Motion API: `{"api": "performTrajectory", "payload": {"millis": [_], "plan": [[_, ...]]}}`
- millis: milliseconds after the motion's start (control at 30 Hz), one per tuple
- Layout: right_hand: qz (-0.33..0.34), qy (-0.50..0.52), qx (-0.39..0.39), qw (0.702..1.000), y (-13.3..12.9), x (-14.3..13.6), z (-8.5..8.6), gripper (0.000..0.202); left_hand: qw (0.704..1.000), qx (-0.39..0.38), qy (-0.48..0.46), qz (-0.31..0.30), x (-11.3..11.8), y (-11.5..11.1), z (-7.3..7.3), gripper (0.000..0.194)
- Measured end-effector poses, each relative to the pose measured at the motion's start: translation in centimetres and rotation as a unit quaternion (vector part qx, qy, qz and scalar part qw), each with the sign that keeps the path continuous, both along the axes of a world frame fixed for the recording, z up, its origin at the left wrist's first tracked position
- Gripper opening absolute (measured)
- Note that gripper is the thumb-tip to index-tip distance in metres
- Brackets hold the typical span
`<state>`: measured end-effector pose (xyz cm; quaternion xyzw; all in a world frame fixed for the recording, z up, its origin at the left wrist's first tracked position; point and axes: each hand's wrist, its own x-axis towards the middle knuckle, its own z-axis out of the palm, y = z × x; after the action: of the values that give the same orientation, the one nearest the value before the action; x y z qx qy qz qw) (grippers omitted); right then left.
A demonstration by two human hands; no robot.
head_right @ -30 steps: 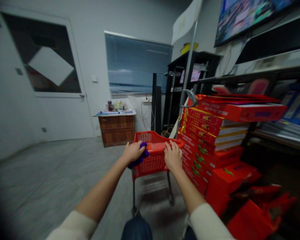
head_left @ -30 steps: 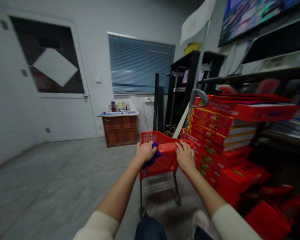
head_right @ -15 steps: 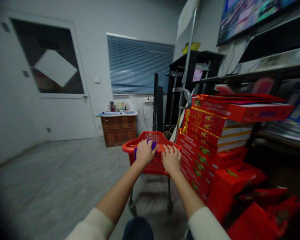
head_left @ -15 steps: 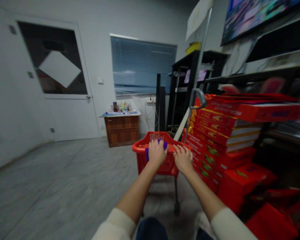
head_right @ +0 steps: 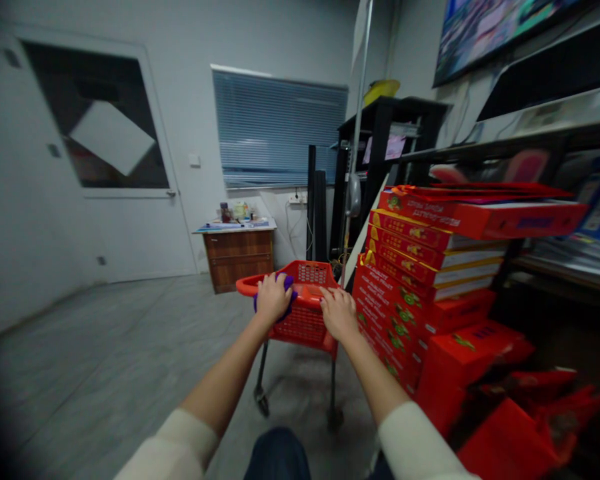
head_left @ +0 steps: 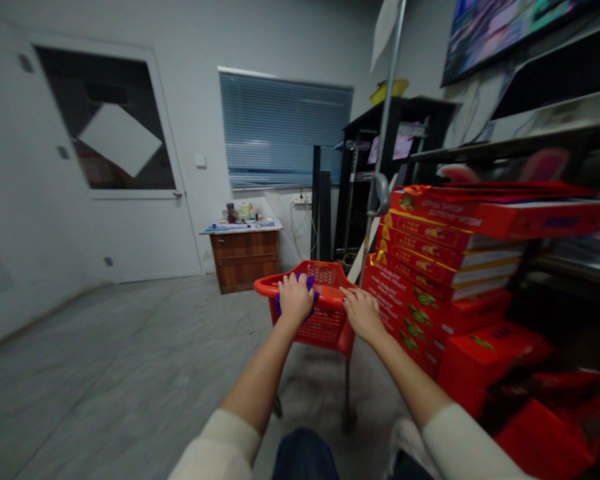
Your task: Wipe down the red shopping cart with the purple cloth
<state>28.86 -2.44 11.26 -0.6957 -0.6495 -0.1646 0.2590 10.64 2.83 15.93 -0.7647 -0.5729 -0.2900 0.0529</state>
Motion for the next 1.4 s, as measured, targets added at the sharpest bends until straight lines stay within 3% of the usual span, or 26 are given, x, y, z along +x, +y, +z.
{"api": "performTrajectory", "payload": {"millis": [100, 167, 233, 300, 400, 467, 533, 667, 767, 833, 933, 1033, 1133, 1200, 1267, 1400], "plan": [[0.0, -0.007, -0.005, 1.0, -0.2, -1.0, 0.3, 0.043, 0.995, 0.018, 0.043, -0.084, 1.2, -0.4, 0.1, 0.035], [0.005, -0.01, -0.008, 1.0, -0.5, -1.0, 0.4, 0.045, 0.984, 0.016, 0.072, -0.16, 0.4, 0.3, 0.4, 0.037], [0.017, -0.011, -0.005, 1.0, -0.6, -0.8, 0.2, 0.048, 0.977, -0.007, 0.082, -0.199, -1.4, 1.6, 0.8, 0.039], [0.025, -0.007, 0.002, 1.0, -0.6, -0.8, -0.2, 0.05, 0.98, -0.036, 0.066, -0.184, -3.4, 3.0, 1.2, 0.037], [0.024, 0.007, 0.025, 0.999, -0.2, -1.7, -1.0, 0.049, 0.993, -0.047, 0.023, -0.105, -4.7, 4.2, 1.4, 0.035], [0.022, 0.018, 0.043, 0.999, 0.1, -2.9, -1.4, 0.048, 0.998, -0.034, 0.009, -0.053, -3.8, 3.8, 1.0, 0.036], [0.028, 0.032, 0.054, 0.998, 0.5, -4.1, -1.6, 0.048, 0.999, -0.014, 0.013, -0.04, -2.1, 2.7, 0.3, 0.038], [0.072, 0.081, 0.074, 0.991, 0.6, -4.9, -2.4, 0.049, 0.989, 0.018, 0.037, -0.143, -0.1, 1.0, -0.9, 0.042], [0.076, 0.142, 0.118, 0.98, 0.7, -3.1, -3.7, 0.056, 0.974, 0.011, 0.035, -0.222, -2.1, 1.9, -0.7, 0.042], [0.042, 0.191, 0.112, 0.974, 0.9, -1.3, -4.5, 0.066, 0.979, -0.002, 0.009, -0.206, -4.1, 3.2, -0.3, 0.038], [0.032, 0.231, -0.034, 0.972, 2.0, 1.3, -5.1, 0.076, 0.991, -0.014, -0.017, -0.129, -5.8, 4.5, 0.4, 0.034], [0.078, 0.204, -0.119, 0.969, 3.4, 2.5, -4.9, 0.083, 0.998, -0.01, -0.012, -0.061, -4.8, 3.8, 0.3, 0.034], [0.118, 0.174, -0.141, 0.967, 4.6, 2.6, -4.8, 0.086, 0.999, 0.009, -0.008, -0.048, -2.2, 1.6, -0.6, 0.035], [0.122, 0.169, -0.145, 0.967, 5.0, 2.6, -5.0, 0.083, 0.997, 0.02, -0.019, -0.075, -0.8, 0.2, -1.3, 0.036], [0.117, 0.166, -0.13, 0.971, 5.1, 2.7, -5.3, 0.078, 0.989, 0.024, -0.025, -0.146, -0.3, -0.7, -1.6, 0.04], [0.086, 0.154, -0.106, 0.979, 4.3, 3.0, -5.5, 0.07, 0.95, 0.024, 0.004, -0.312, -2.1, 0.1, -1.3, 0.045]]}}
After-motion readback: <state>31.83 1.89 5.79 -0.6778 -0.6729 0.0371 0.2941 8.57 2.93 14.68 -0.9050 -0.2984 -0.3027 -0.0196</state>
